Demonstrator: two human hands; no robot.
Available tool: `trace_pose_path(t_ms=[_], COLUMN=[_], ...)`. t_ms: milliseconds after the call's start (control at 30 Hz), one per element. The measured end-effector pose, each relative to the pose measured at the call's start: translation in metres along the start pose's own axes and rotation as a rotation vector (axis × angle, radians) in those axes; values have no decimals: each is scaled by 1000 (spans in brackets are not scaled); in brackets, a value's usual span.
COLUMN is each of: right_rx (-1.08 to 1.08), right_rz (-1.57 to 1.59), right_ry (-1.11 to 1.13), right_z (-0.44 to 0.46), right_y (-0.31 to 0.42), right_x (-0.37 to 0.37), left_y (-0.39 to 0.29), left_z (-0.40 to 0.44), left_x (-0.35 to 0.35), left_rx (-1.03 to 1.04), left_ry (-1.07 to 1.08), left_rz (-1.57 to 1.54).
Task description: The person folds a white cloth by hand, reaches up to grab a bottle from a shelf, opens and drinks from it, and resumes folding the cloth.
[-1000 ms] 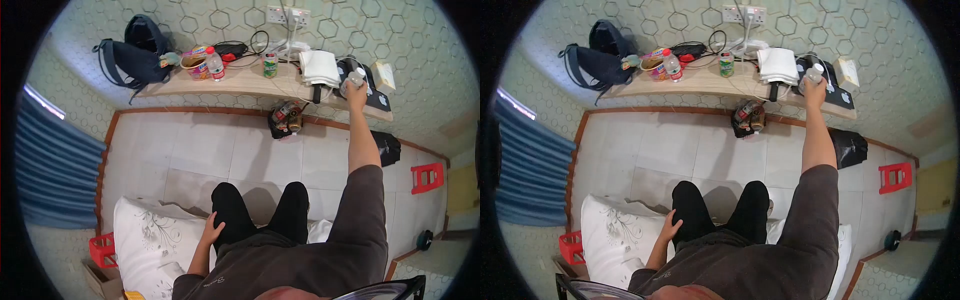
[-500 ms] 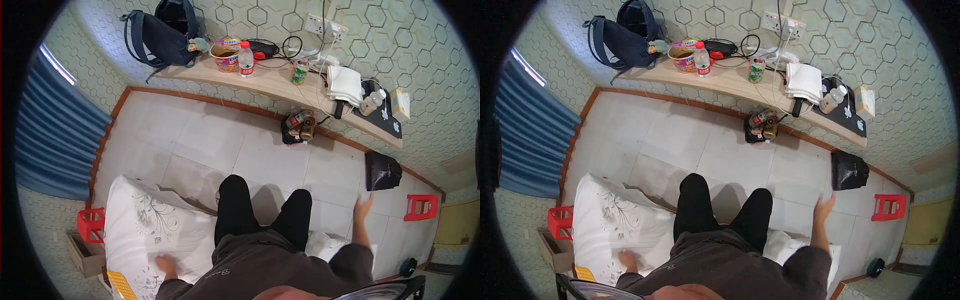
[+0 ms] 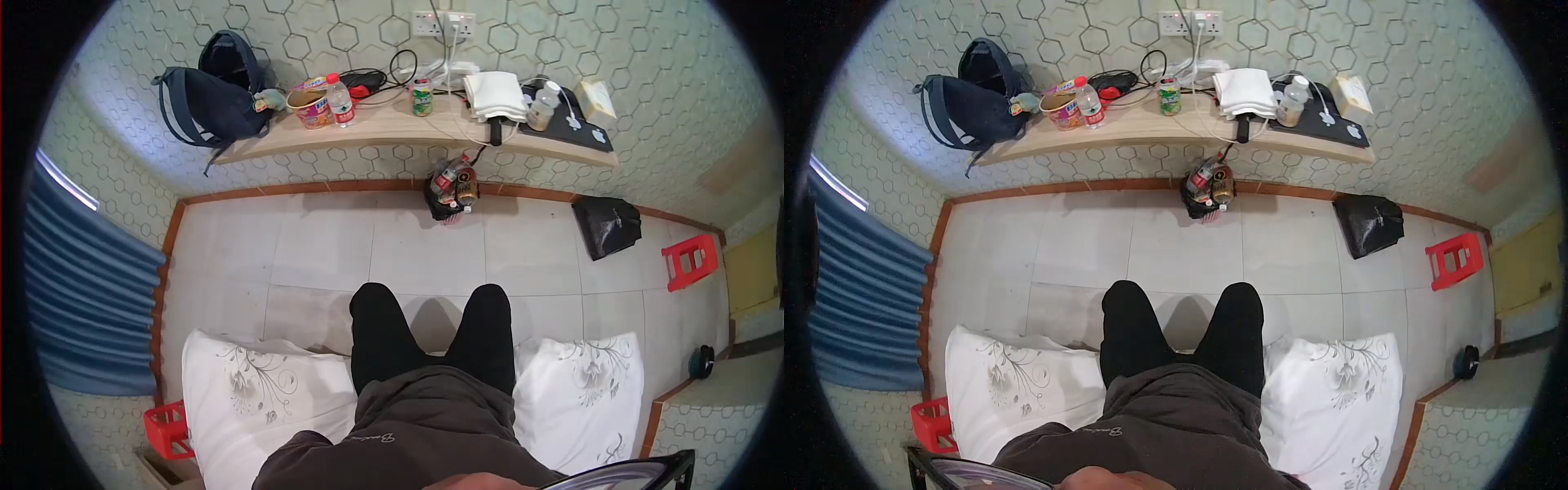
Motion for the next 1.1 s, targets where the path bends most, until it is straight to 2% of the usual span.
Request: trace_pose_path(t_ms=[267, 333, 367, 400, 633, 700, 800, 933, 1033, 1100], right_rx=[-17, 149, 356, 349, 1278, 1328, 1351, 1304, 569, 54], right_rz=[50, -120, -387, -387, -1437, -1502, -1504, -1492, -394, 299], right_ry=[-52, -61, -78, -74, -352, -353, -237, -147, -159, -144], right_z=[-44, -80, -106, -126, -276, -281, -262, -227, -157, -115], right_y=[19, 38, 54, 89, 274, 289, 271, 227, 153, 114], right_x=[-13, -39, -62, -77, -261, -275, -263, -221, -133, -88], left_y=[22, 31, 35, 40, 61, 54, 25, -24, -87, -152], left_z=[7, 5, 3, 1, -10, -11, -2, 10, 33, 39], left_x=[22, 23, 22, 20, 19, 16, 3, -11, -25, -31], left_rx=[16, 13, 13, 8, -25, -17, 33, 126, 317, 515], left_ry=[-51, -69, -76, -81, -108, -92, -101, -94, -60, 89], left_rz=[-20, -9, -3, -1, 21, 5, -28, -157, -431, -747])
Point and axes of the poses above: each hand's wrist, its own z-axis towards the middle knuckle, its own x-axis out of the palm, y = z × x, the point moved 8 cm from there along z, towards the middle knuckle, and after that the axes turned 6 degrees about -x, right-handed, at the moved point
